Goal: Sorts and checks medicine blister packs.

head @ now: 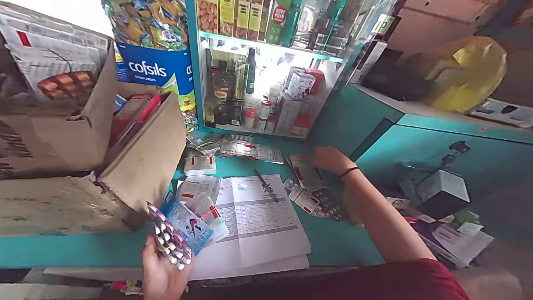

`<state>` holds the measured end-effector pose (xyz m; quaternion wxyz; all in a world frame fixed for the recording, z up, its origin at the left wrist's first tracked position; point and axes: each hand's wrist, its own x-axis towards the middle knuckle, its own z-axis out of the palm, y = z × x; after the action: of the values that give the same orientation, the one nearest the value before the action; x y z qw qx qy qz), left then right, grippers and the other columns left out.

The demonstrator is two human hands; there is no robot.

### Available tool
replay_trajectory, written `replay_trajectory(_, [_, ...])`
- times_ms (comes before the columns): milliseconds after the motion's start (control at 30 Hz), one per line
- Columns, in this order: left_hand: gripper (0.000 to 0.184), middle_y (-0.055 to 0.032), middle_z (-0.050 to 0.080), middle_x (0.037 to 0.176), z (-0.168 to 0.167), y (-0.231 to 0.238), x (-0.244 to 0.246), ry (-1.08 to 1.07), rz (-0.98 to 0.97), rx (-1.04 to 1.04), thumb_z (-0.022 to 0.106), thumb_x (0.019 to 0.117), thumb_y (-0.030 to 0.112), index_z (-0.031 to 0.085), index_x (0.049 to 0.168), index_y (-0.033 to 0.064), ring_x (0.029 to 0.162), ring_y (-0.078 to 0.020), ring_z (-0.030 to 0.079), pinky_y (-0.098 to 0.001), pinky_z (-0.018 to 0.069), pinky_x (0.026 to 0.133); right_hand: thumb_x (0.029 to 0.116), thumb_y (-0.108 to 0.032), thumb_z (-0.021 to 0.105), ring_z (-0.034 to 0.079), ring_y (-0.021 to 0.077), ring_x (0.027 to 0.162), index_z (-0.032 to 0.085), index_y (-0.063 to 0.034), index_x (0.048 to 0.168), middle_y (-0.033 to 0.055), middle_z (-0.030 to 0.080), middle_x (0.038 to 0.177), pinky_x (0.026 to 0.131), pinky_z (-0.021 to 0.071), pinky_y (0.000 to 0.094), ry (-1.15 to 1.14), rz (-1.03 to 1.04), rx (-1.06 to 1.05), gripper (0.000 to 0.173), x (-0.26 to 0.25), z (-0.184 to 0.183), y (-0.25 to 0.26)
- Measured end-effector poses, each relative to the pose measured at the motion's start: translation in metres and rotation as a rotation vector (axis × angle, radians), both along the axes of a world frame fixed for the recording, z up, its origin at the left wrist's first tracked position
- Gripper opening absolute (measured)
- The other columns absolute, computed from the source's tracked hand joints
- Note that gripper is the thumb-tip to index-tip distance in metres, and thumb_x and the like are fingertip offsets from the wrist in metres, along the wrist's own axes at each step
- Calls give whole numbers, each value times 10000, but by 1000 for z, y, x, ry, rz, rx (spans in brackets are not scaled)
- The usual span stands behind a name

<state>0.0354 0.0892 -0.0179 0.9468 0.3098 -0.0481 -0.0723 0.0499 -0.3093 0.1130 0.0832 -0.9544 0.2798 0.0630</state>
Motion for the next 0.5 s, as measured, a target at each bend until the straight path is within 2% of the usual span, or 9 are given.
replay_trajectory(133, [353, 46, 758, 948, -1, -1, 5, -12, -9, 3, 636, 883, 603, 721, 994, 278, 871, -95, 740, -358, 637, 672, 935, -632, 627, 604, 504, 1155, 671, 111, 1113, 340, 642, 1176, 938, 440, 701, 166, -73, 15, 765, -9, -28, -2])
replay_trajectory(233, [359, 47, 756, 940, -1, 0, 6, 7, -10, 17, 640, 879, 608, 714, 994, 276, 857, -96, 740, -364, 637, 664, 876, -663, 683, 602, 488, 1156, 663, 107, 1110, 328, 635, 1191, 931, 445, 692, 137, -84, 48, 806, -8, -43, 0])
replay_trajectory(267, [360, 42, 756, 936, 0, 0, 5, 22, -7, 15, 634, 884, 606, 709, 991, 270, 855, -101, 741, -370, 637, 662, 856, -646, 719, 595, 492, 1166, 640, 122, 1144, 336, 620, 1215, 930, 450, 686, 107, -100, 46, 825, -7, -45, 1])
replay_trajectory(367, [382, 60, 754, 915, 2, 0, 1, 58, 18, 46, 473, 983, 600, 683, 973, 281, 835, -80, 738, -341, 633, 642, 802, -497, 838, 554, 519, 1227, 434, 127, 1412, 370, 500, 1378, 941, 467, 668, -33, -154, 15, 962, -3, -47, 5])
replay_trajectory(433, [405, 65, 753, 904, 4, 0, -1, 76, 34, 59, 402, 1018, 579, 666, 962, 277, 826, -76, 738, -331, 631, 636, 752, -376, 902, 524, 551, 1242, 341, 76, 1502, 372, 434, 1442, 922, 474, 681, -194, -137, -45, 1040, -1, -45, 8])
replay_trajectory(500, [401, 63, 755, 918, 3, 1, -2, 76, 29, 57, 416, 1012, 580, 666, 972, 269, 841, -79, 739, -332, 632, 650, 692, -251, 949, 485, 575, 1268, 326, 44, 1540, 362, 429, 1462, 941, 434, 721, -385, -67, -99, 1092, -2, -44, 9])
